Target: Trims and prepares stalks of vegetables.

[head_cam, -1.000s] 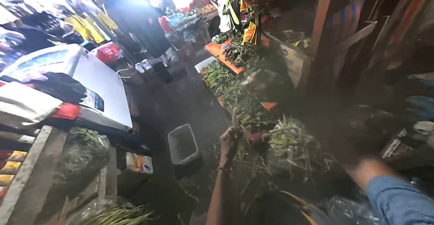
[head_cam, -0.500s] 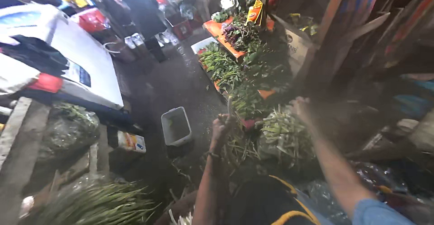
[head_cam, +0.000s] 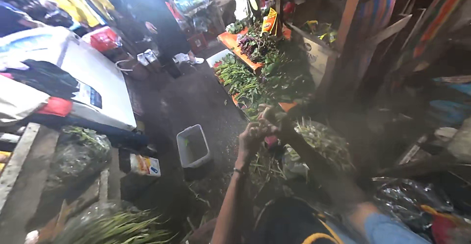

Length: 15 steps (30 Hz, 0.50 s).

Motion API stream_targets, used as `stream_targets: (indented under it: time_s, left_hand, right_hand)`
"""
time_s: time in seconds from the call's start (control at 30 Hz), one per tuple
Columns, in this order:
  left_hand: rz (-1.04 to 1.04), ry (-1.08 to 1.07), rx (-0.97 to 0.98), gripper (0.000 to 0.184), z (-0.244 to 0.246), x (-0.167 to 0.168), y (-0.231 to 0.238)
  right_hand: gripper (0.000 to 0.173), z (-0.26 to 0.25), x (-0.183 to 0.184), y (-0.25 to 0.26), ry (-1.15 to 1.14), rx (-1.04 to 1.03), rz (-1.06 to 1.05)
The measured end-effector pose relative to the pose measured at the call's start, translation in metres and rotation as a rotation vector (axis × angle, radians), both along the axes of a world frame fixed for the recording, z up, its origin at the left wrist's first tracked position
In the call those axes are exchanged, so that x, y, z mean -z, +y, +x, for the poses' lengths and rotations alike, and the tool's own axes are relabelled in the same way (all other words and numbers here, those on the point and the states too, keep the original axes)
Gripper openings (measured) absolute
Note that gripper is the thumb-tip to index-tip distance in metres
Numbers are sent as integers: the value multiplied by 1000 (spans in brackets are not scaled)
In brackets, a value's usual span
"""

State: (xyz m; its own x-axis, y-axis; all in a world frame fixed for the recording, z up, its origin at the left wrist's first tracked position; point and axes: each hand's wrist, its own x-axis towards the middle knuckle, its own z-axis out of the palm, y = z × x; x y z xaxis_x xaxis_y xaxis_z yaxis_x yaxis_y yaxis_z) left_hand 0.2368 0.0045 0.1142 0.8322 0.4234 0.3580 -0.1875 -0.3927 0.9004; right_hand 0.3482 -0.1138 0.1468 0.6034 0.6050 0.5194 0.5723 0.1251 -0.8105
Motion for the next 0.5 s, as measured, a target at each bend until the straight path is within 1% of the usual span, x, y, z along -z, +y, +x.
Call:
stream_targets:
  time_s: [0.07,0.13,0.23,0.27,0.33,0.43,0.5]
  left_hand:
    - [170,-45,-140,28,4,6,-5]
    - [243,-74,-172,26,5,10,-4]
    - [305,-60,-195,27,6,8,-1]
    - [316,-58,-202,27,6,8,0]
    - [340,-79,-230,25,7,5,3]
    - [318,-127,-238,23,9,4,2]
    - [175,-139,-118,21,8,1,2]
  right_hand:
    - [27,-3,-6,0,-73,29,-42]
    - [21,-4,-9,1,-103,26,-54]
    - [17,0,-6,1,-126,12,-6]
    - [19,0,-5,1,-100,22,23]
    - [19,-2,-6,-1,20,21,96]
    - [20,-6,-11,-6,160,-43,176]
    - [19,-2,-11,-7,209,-79,231]
